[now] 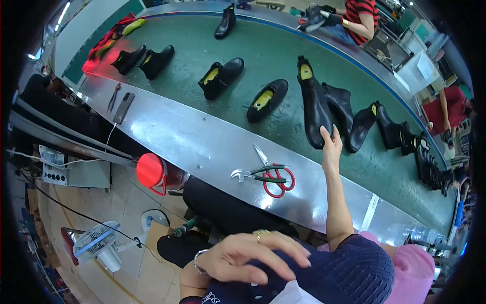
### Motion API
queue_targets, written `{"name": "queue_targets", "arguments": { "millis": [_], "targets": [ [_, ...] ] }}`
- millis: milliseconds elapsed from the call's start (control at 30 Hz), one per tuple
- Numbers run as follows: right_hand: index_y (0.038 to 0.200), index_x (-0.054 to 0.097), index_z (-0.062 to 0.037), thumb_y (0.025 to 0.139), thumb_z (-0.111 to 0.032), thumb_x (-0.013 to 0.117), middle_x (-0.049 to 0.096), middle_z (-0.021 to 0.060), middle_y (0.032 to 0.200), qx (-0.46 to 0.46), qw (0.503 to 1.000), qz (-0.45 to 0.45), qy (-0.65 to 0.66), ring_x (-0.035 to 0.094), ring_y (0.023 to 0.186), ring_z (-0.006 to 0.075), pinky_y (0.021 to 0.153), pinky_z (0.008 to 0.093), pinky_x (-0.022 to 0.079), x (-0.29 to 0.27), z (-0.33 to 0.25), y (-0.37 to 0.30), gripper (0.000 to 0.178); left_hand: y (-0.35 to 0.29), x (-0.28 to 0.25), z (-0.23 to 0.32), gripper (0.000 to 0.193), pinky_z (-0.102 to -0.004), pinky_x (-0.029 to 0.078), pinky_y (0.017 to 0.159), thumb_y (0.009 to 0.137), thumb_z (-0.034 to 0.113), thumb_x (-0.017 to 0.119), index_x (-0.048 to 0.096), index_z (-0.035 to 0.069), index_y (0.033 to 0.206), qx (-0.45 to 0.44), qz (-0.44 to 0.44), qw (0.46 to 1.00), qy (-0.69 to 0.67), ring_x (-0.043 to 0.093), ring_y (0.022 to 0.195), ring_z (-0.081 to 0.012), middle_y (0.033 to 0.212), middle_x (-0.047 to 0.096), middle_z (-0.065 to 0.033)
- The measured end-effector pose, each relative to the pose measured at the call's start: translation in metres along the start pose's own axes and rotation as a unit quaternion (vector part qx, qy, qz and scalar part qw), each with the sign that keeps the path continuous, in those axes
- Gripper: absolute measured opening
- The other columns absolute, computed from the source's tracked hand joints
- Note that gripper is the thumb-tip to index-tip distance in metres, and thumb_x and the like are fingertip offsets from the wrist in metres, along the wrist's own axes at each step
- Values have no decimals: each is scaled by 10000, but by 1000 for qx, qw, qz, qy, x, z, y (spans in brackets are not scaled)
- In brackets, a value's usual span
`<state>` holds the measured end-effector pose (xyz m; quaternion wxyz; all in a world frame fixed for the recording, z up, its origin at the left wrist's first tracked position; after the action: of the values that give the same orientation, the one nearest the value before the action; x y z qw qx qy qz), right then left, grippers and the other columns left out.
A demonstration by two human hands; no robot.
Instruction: Use pliers and glue to pull and secure the shoe upper around the last and insole.
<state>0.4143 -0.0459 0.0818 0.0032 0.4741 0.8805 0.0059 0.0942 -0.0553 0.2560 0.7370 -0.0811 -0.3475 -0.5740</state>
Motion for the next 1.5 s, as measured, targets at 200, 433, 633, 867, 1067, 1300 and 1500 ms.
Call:
{"name": "queue_targets", "arguments": {
  "millis": [200, 433, 633, 867, 1067, 1300, 1500],
  "targets": [
    [1346, 510, -35, 826, -203, 672, 620, 180, 1185, -32, 933, -43, -355, 602, 1074, 315, 948, 374, 450, 4, 51, 35, 570, 9, 10, 2, 133, -510, 297, 1072, 879, 105, 646, 662, 33, 989, 26, -77, 986, -146, 469, 1245, -352, 1165, 606, -171],
    [1205, 616, -59, 842, -181, 652, 571, 196, 1248, -163, 916, -151, -335, 537, 1181, 340, 1007, 390, 421, 42, 65, -17, 385, 15, 14, 15, 136, -488, 440, 902, 849, 126, 654, 688, 0, 810, 31, 46, 998, 2, 593, 1054, -418, 972, 651, -195],
    [1195, 612, -48, 892, -219, 613, 566, 213, 1236, -157, 920, -147, -328, 556, 1126, 371, 951, 413, 448, 44, 76, -49, 348, 10, 9, 12, 154, -470, 479, 862, 898, 43, 594, 655, -91, 942, 23, -129, 991, 9, 601, 1015, -436, 983, 644, -247],
    [1050, 667, -32, 853, -212, 658, 556, 184, 1223, -249, 921, -137, -265, 526, 1153, 361, 978, 413, 437, 14, 106, -72, 267, 20, 3, 8, 115, -376, 498, 858, 827, 30, 677, 676, -28, 926, -20, -169, 960, 221, 644, 967, -315, 977, 666, -160],
    [953, 684, -42, 849, -209, 661, 592, 138, 1134, -280, 921, -116, -246, 527, 1145, 336, 976, 408, 432, 16, 107, -77, 198, -18, -158, -68, 284, -433, 390, 981, 888, 177, 619, 600, 20, 1124, -122, 239, 672, 690, 518, 1134, -342, 1206, 572, -168],
    [905, 702, -46, 852, -209, 661, 615, 119, 1106, -264, 928, -116, -237, 522, 1158, 322, 988, 401, 427, 16, 110, -77, 177, -73, -257, -152, 624, -577, 132, 1129, 961, 369, 484, 295, 106, 1494, -252, 283, 453, 807, 142, 1449, -365, 1583, 161, -145],
    [907, 710, -41, 861, -209, 657, 621, 108, 1116, -245, 935, -118, -228, 510, 1183, 322, 1016, 409, 405, 17, 109, -74, 182, -72, -257, -146, 634, -558, 125, 1140, 923, 363, 557, 351, 123, 1472, -216, 301, 499, 783, 174, 1446, -348, 1560, 235, -146]
  ]
}}
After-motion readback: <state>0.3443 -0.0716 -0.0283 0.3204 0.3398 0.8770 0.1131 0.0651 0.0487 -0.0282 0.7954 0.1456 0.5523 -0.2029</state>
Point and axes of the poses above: each hand's wrist, its own y-axis towards the middle knuckle, its own x-axis out of the palm, z = x × y, the point moved 2 cm from there along y, towards the middle knuckle
